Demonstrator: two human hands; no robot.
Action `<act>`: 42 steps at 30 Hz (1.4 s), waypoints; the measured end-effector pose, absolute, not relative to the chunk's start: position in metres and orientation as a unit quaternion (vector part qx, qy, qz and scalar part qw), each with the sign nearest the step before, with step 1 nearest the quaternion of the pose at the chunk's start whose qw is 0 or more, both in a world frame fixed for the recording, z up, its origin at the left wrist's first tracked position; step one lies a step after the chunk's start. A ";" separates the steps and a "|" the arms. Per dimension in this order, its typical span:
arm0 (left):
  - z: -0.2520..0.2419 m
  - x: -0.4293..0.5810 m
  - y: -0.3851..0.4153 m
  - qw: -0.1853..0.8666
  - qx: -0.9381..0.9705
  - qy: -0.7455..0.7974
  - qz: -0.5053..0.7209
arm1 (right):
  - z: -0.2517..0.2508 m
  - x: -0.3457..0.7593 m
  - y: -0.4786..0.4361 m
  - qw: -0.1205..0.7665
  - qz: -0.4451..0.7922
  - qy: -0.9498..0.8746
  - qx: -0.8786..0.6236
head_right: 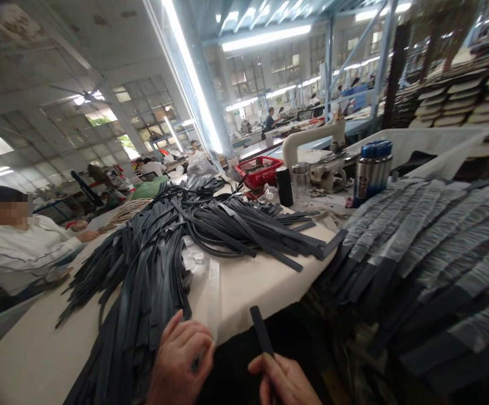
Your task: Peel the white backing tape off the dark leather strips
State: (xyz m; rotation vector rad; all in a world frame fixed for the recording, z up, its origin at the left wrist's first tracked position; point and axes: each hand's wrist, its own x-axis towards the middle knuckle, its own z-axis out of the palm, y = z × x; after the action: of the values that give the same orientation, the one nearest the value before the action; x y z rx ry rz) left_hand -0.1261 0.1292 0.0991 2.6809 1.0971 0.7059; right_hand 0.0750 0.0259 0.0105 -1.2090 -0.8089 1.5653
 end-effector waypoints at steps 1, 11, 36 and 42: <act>0.096 -0.126 0.120 0.092 0.906 0.345 0.229 | 0.017 0.069 0.033 0.479 0.643 -0.345 -0.487; 0.062 -0.130 0.073 0.274 0.878 0.295 0.260 | 0.060 0.059 0.076 0.507 0.563 -0.435 -0.487; 0.027 -0.049 0.053 0.790 0.392 0.437 0.175 | 0.022 0.132 -0.024 0.445 0.580 -0.388 -0.561; 0.019 -0.031 0.049 0.815 0.304 0.453 0.195 | 0.013 0.112 -0.098 0.321 0.605 -0.427 -0.590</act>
State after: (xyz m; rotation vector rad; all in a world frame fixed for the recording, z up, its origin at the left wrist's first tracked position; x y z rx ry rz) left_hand -0.0306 0.0489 0.0189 0.6487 0.9662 0.4152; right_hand 0.1125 -0.0981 0.0134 -1.5503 -1.1223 1.5888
